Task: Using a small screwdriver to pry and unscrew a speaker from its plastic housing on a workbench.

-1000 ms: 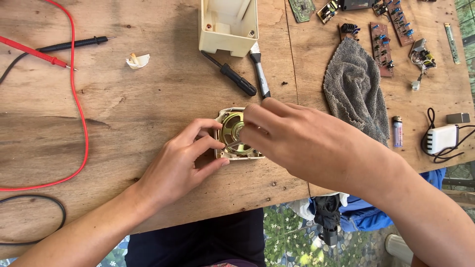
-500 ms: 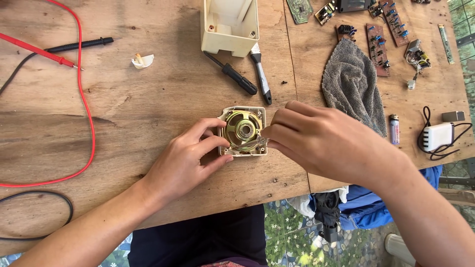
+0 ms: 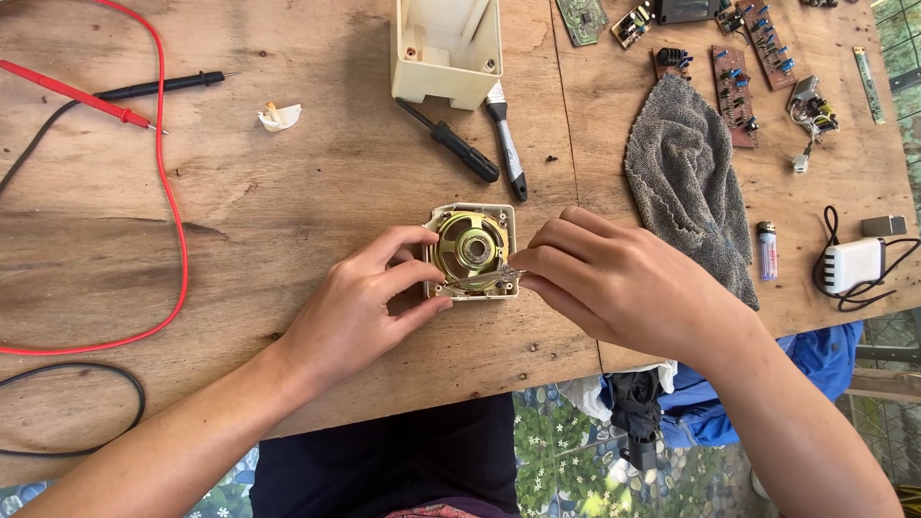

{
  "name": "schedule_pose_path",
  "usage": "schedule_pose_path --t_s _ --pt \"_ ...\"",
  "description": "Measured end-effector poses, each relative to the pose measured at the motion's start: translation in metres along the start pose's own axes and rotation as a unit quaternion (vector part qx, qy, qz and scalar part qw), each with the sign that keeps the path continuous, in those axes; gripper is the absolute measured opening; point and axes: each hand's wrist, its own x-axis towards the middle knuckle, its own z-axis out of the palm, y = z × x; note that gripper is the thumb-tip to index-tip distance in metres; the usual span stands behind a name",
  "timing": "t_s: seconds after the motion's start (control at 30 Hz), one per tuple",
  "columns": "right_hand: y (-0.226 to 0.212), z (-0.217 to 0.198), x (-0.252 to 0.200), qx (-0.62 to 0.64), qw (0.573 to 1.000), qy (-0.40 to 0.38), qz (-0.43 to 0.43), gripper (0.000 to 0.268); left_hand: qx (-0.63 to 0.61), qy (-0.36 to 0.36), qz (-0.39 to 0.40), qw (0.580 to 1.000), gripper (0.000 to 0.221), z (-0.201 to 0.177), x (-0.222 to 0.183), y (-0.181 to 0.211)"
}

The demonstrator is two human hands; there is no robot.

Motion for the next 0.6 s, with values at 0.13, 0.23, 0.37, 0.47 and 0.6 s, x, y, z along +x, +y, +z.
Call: schedule_pose_path --t_s 0.13,0.23,0.37,0.47,0.6 --pt "-0.0029 0.0013 -0.0006 -0.003 1.0 0.009 0.0 0.014 0.003 0.0 0.002 1.0 0.017 -0.0006 -0.0001 0.001" --pt "-0.0031 0.0019 -0.0013 0.011 1.0 0.015 -0.004 0.014 0.002 -0.002 -0.001 1.0 0.017 -0.0002 0.0001 0.0006" --pt "-0.0051 0.0018 -0.0005 -0.012 1.0 0.013 -0.005 0.012 0.002 0.004 0.001 1.0 0.016 -0.0004 0.0002 0.0012" --pt "-0.0054 0.0017 -0.0006 -0.018 1.0 0.018 -0.006 0.013 0.002 0.002 0.001 1.0 0.017 -0.0002 -0.0001 0.0009" --pt "-0.0023 0.0035 -0.0069 -0.003 0.999 0.033 -0.006 0.012 -0.001 -0.002 -0.003 1.0 0.016 0.0003 -0.0005 -0.0002"
